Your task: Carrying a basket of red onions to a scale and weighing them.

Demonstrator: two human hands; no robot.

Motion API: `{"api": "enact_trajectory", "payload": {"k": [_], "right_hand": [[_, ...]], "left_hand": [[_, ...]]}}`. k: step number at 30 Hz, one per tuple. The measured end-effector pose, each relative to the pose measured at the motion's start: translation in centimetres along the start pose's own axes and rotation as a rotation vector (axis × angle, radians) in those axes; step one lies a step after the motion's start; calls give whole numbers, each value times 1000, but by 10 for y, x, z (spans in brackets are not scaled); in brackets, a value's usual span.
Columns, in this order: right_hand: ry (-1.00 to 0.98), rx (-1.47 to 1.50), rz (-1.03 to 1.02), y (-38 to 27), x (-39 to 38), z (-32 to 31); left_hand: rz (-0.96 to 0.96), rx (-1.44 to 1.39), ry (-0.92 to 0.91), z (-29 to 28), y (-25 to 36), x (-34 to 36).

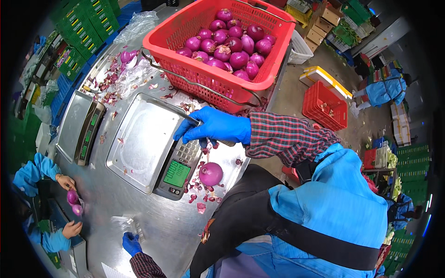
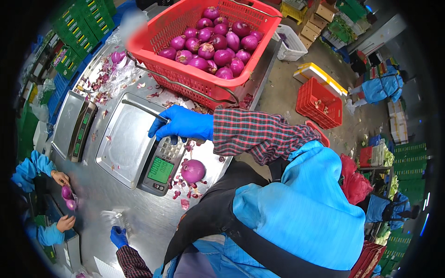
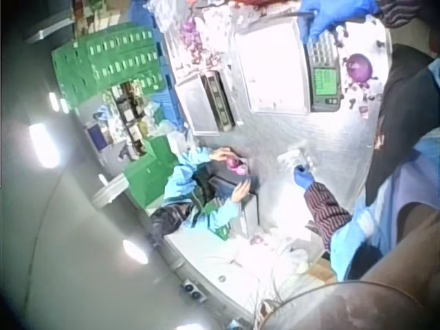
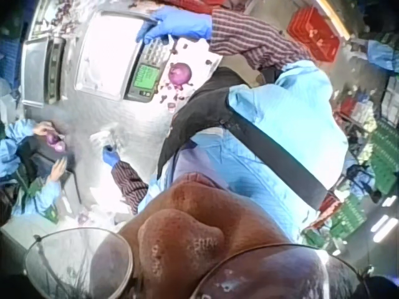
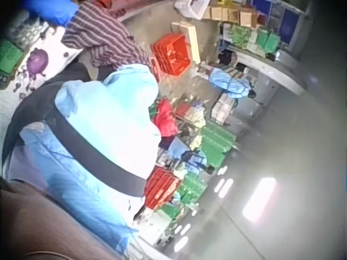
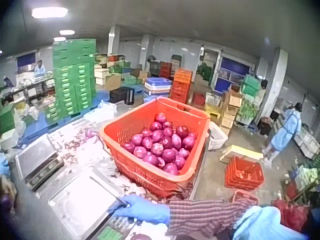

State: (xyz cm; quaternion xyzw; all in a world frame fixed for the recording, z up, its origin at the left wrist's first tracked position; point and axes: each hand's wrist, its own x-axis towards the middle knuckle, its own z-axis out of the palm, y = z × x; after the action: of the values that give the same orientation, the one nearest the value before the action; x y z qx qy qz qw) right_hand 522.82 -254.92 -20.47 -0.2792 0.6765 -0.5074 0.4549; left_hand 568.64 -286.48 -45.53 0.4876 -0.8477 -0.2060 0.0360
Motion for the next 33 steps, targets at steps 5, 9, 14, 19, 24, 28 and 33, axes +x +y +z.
{"api": "enact_trajectory", "payload": {"k": [5,9,14,19,24,28,33], "right_hand": [[12,-33,-35,-13,-22,-28],[158,-110,-89,-55,-45,-79],[295,-179,-303,-89,-27,-185],[313,-405,-264,-74,35,-286],[416,-640,-42,-32,112,-382],[209,-690,-35,-1,151,-390],[-112,-1064,-129,42,166,-322]], "left_hand": [[233,86,184,4,-27,-5],[51,302,197,-5,-3,-8],[-112,11,325,4,-22,-9],[-265,-31,303,8,-11,-7],[-411,358,108,-9,28,5],[-367,477,337,-32,68,3],[-54,-721,561,-24,140,33]]}}
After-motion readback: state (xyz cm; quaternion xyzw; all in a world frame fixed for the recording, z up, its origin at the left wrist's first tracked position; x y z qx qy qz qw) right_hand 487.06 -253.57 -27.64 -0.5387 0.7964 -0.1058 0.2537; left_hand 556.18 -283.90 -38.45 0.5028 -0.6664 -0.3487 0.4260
